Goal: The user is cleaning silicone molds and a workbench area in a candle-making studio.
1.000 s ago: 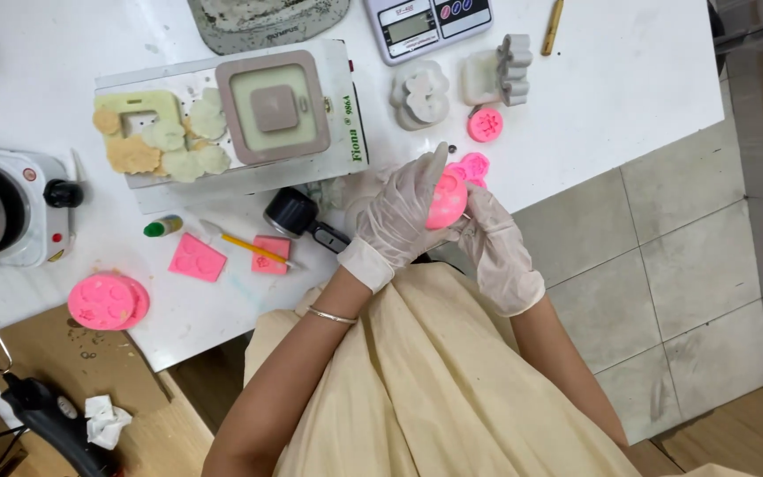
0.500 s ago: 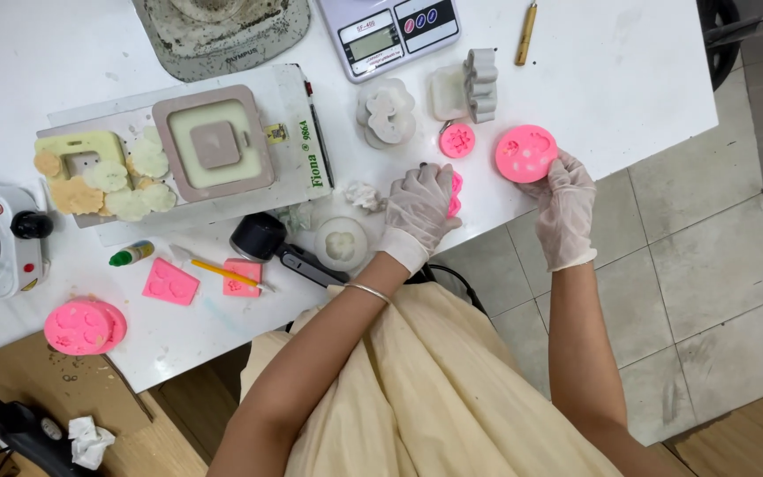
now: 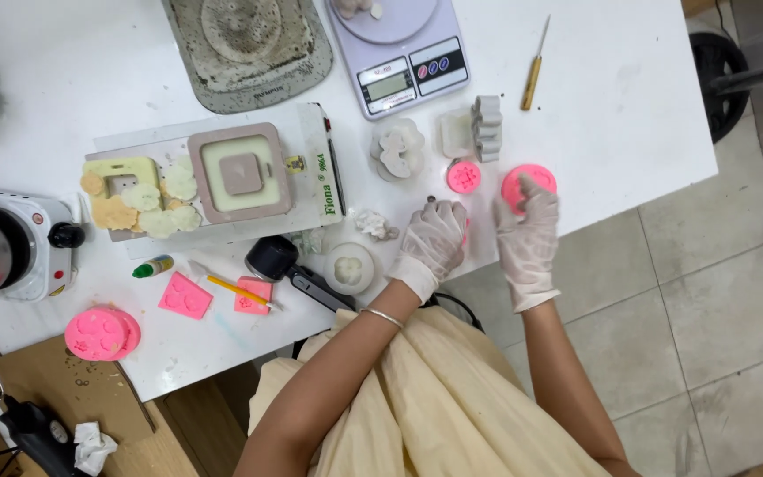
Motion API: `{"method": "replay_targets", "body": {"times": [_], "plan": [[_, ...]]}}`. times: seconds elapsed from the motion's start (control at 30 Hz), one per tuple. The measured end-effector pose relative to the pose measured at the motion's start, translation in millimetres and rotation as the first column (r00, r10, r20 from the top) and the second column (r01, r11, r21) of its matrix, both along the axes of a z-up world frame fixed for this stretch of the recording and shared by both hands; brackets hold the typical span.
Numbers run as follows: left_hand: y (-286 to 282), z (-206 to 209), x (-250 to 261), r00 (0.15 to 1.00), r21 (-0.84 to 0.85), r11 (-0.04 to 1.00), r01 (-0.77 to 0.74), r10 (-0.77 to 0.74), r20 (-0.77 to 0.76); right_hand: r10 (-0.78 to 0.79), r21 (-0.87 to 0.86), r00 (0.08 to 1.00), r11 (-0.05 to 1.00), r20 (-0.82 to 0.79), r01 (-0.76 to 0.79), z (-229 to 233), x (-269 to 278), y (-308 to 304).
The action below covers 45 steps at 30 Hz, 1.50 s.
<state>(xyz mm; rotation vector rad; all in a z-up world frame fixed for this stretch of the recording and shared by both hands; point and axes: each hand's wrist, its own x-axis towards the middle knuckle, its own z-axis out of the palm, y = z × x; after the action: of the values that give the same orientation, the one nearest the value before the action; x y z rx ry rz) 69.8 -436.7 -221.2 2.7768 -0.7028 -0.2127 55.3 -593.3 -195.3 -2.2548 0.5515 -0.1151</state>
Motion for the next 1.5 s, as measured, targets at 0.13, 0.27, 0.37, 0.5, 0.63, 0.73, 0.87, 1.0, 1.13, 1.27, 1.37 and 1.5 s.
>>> {"method": "replay_targets", "body": {"times": [0.13,0.27,0.37,0.5,0.63,0.73,0.87,1.0,1.13,1.27,1.37,1.5], "plan": [[-1,-19,-7,0.99,-0.02,0.999,-0.027,0.029,0.14,0.152,0.043,0.988,0.988,-0.042,-0.15,-25,24,22],[4,-25,-16,0.93,-0.153,0.976,-0.155,0.092,-0.356,0.172,-0.071,0.977,0.981,-0.128,-0.182,-25,41,33],[32,36,-17,0.894,-0.213,0.948,-0.238,0.128,-0.429,0.125,0.069,0.986,0.991,-0.113,-0.118,8,49,53],[94,145,-31,0.744,-0.45,0.64,-0.622,0.306,-0.594,0.123,-0.217,0.981,0.972,0.153,-0.088,-52,28,40],[173,141,-67,0.779,-0.683,0.382,-0.622,0.384,-0.495,0.145,-0.2,0.961,0.975,0.235,-0.098,-46,15,73],[247,171,-118,0.751,-0.769,-0.112,-0.629,0.167,-0.638,0.202,0.351,0.938,0.888,0.282,-0.297,-50,30,126],[338,253,-211,0.673,-0.7,-0.411,-0.585,0.236,-0.701,0.197,0.49,0.685,0.565,0.702,-0.664,75,20,285],[387,370,-315,0.815,-0.819,-0.517,-0.25,0.344,-0.466,0.448,0.366,0.495,0.346,0.745,-0.864,241,-48,407],[419,432,-392,0.71,-0.819,-0.555,-0.146,0.517,-0.477,0.267,0.171,0.232,0.233,0.935,-0.957,312,-102,505],[457,459,-442,0.52,-0.933,-0.359,0.028,0.802,-0.293,0.277,0.038,0.023,-0.048,0.961,-0.998,422,-148,562],[462,517,-465,0.367,-0.969,-0.243,0.052,0.907,-0.207,0.286,-0.131,-0.125,0.003,0.95,-0.991,493,-169,584],[483,569,-471,0.137,-0.975,0.208,0.072,0.967,0.217,0.193,-0.126,-0.141,-0.092,0.971,-0.988,583,-182,608]]}}
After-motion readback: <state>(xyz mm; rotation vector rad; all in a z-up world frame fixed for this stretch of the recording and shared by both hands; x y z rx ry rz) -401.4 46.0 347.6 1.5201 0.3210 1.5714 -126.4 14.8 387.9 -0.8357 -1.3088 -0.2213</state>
